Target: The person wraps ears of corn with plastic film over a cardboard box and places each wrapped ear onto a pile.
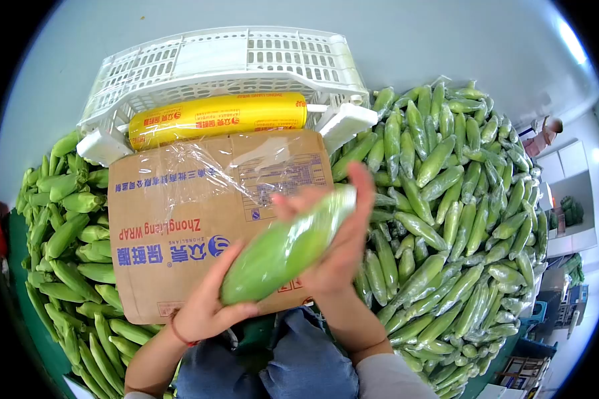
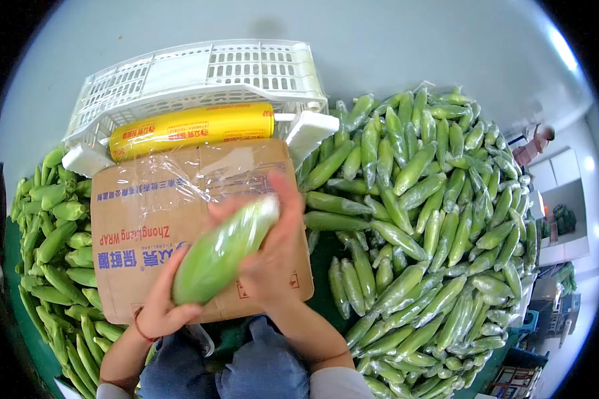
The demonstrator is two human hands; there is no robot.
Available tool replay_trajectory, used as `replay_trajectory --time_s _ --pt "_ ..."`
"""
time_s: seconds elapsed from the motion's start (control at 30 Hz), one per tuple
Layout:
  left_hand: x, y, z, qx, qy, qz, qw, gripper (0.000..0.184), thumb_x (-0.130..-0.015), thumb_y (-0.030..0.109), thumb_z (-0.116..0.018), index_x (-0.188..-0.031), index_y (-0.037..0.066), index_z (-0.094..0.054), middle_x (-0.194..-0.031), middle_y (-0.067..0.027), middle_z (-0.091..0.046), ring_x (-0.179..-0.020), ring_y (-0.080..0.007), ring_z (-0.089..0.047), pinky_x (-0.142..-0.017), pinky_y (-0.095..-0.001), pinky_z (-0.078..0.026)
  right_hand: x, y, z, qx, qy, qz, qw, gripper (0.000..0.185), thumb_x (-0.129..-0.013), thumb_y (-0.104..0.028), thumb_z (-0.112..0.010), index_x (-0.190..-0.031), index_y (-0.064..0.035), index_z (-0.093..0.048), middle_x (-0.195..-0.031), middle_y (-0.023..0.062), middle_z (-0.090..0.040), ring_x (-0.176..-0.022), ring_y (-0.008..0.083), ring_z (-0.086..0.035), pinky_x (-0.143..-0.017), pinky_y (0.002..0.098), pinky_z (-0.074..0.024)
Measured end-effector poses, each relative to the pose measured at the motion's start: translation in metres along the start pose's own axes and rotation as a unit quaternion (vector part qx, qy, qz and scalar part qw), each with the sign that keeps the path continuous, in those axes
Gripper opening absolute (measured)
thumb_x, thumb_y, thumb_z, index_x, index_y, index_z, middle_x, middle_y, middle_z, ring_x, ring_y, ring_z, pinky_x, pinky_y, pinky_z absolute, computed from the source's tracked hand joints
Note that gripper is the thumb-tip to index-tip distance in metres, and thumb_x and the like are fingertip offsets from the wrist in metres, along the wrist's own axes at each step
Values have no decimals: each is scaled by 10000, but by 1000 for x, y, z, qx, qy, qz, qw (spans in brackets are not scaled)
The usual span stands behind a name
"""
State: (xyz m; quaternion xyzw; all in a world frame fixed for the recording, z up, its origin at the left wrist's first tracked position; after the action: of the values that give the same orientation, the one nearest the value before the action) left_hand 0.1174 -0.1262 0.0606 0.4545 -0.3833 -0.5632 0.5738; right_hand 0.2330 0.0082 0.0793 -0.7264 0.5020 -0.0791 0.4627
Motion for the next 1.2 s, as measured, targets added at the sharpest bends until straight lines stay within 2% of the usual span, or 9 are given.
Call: replay_trajectory --time_s 0.1,0.27,0.47,0.53,0.63,0.77,1.0,1.1,1.2 --pt "-44 -3 -31 -97 -14 -41 994 901 -758 269 -771 -1452 -9 -269 -1377 -233 -438 -1313 -362 -403 -1060 -413 -362 65 52 58 228 6 -110 967 610 -947 -393 -534 -1379 -21 -317 -1234 137 -516 -1122 265 -552 -982 422 -450" --pt "-31 -23 -45 -293 -74 -98 948 762 -768 357 -722 -1415 107 -407 -1361 -211 -435 -1249 -385 -441 -1002 -463 -405 27 21 154 -107 309 -295 898 338 -961 -335 -496 -1113 -33 -498 -947 104 -575 -812 233 -580 -722 402 -515" --pt "5 -56 -3 -413 98 -19 905 749 -699 138 -773 -1380 111 -461 -1421 -208 -382 -1302 -406 -386 -1040 -495 -362 -148 -26 329 433 410 -45 802 803 -921 -359 -608 -1511 -72 -144 -1468 165 -346 -1198 297 -488 -975 480 -417" --pt "23 -73 18 -439 171 34 882 749 -699 107 -771 -1380 103 -460 -1429 -211 -375 -1303 -415 -382 -1042 -488 -363 -128 -4 300 450 335 51 826 595 -951 -281 -572 -1432 -18 -340 -1369 142 -465 -1141 265 -535 -996 413 -408" --pt "43 -95 64 -390 252 115 878 721 -742 53 -720 -1402 94 -433 -1485 -204 -322 -1330 -381 -375 -1075 -423 -355 -44 24 182 445 138 -107 878 305 -928 -190 -596 -1188 -31 -593 -1146 95 -602 -1122 216 -550 -938 345 -441" --pt "3 -97 116 -525 222 -21 821 471 -812 113 -684 -1257 64 -537 -1293 -192 -532 -1110 -382 -540 -970 -417 -434 -16 48 77 748 -220 131 613 286 -822 -192 -685 -1101 -134 -657 -1029 51 -661 -978 248 -577 -842 389 -425" --pt "34 -95 157 -351 342 -32 871 174 -787 -76 -587 -882 56 -524 -759 -138 -602 -631 -319 -615 -546 -394 -498 -11 21 106 637 -139 -44 757 103 -808 -101 -695 -883 -43 -656 -812 73 -605 -793 210 -573 -710 334 -455" --pt "112 -87 128 -541 242 5 805 59 -822 23 -531 -835 79 -547 -699 -82 -560 -616 -273 -598 -541 -368 -492 33 -11 121 599 -127 -201 764 61 -844 -71 -622 -835 -12 -609 -704 80 -588 -660 166 -583 -669 303 -471" --pt "170 -88 95 -316 170 -120 926 41 -853 77 -513 -841 68 -551 -824 -92 -624 -762 -273 -644 -649 -350 -538 72 -15 122 495 -143 -361 777 84 -884 -47 -562 -830 16 -571 -670 55 -599 -622 110 -583 -592 239 -457"
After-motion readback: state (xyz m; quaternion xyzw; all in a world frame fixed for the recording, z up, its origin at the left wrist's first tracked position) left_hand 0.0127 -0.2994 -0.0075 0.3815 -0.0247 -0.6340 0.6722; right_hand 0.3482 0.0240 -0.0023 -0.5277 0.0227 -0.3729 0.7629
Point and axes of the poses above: each hand's wrist, its own x-axis away from the middle knuckle, its own z-axis out of the back of the hand, y = z × x, the point moved 3 cm from there along -x, towards the middle knuckle
